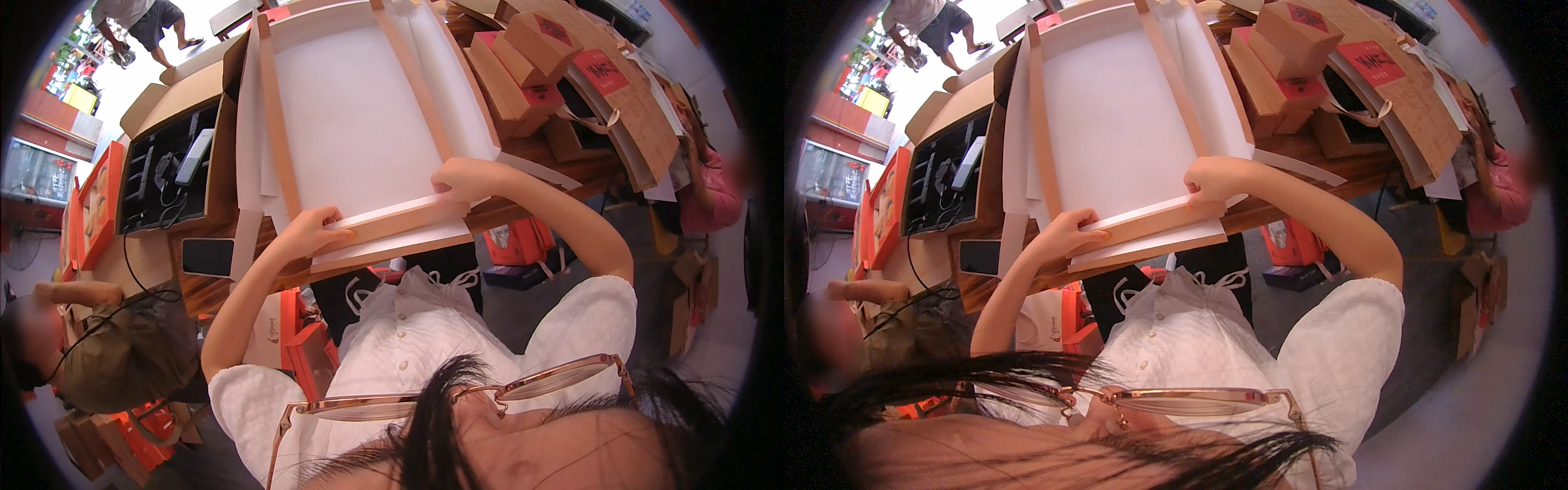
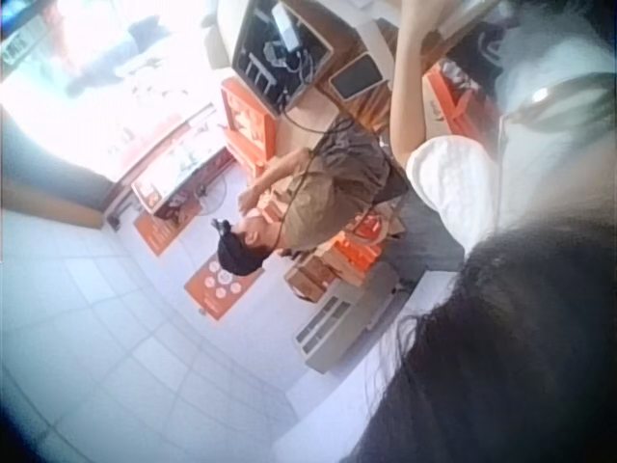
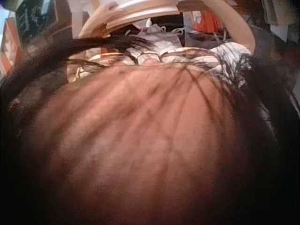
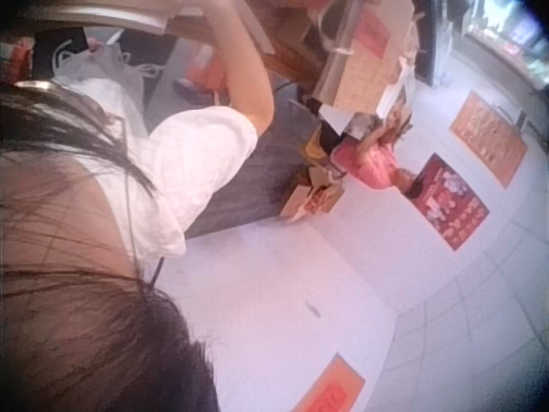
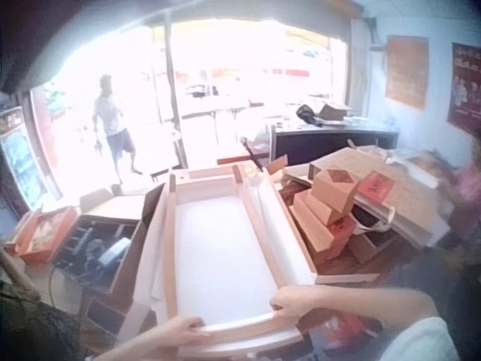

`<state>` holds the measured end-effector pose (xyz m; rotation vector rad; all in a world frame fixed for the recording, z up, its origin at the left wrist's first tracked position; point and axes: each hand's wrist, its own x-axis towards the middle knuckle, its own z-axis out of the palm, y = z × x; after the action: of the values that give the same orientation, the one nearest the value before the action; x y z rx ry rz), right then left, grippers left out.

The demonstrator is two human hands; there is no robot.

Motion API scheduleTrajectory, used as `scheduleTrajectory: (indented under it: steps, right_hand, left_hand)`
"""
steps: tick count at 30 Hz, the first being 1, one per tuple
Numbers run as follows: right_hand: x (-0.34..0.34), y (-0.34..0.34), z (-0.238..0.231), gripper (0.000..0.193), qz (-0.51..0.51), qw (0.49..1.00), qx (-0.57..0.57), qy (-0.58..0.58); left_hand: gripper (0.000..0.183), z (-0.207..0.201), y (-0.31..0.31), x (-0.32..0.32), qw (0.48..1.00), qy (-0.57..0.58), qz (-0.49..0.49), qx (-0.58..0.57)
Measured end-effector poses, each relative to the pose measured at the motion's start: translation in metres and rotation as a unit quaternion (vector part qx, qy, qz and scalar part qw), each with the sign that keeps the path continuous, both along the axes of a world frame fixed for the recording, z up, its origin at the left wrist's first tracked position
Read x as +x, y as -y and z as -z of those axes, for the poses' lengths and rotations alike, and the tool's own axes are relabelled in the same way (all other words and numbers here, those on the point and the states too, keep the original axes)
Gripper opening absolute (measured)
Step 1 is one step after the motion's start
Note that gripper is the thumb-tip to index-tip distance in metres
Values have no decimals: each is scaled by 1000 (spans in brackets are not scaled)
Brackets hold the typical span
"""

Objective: The person assembles a white cardboard insert by folding the side flaps and tucking in the edges.

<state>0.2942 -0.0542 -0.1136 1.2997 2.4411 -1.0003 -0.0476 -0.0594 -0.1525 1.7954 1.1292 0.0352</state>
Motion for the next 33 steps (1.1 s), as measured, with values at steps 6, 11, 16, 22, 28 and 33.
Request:
scheduleTrajectory:
  steps: [6, 11, 16, 22, 28, 33]
  right_hand:
    - [-5, -5, -5, 32, -13, 1000, 16, 19]
    - [-7, -6, 7, 34, -8, 998, 56, 38]
    - [-5, -5, 10, 31, 18, 998, 49, 25]
    - [0, -6, 6, 31, 8, 999, 37, -14]
    - [2, -3, 12, 31, 18, 998, 48, -44]
    - [1, -2, 11, 31, 25, 998, 30, -41]
  left_hand:
    - [42, -21, 14, 7, 993, -30, -37, 106]
    - [47, -23, 30, 9, 971, -79, -43, 221]
    - [38, -18, 20, 0, 968, -27, 21, 250]
    - [19, -31, -27, -20, 991, -24, 123, 43]
    - [20, -23, -60, -17, 979, -46, 185, -78]
    - [19, -19, -66, -13, 966, -65, 242, -71]
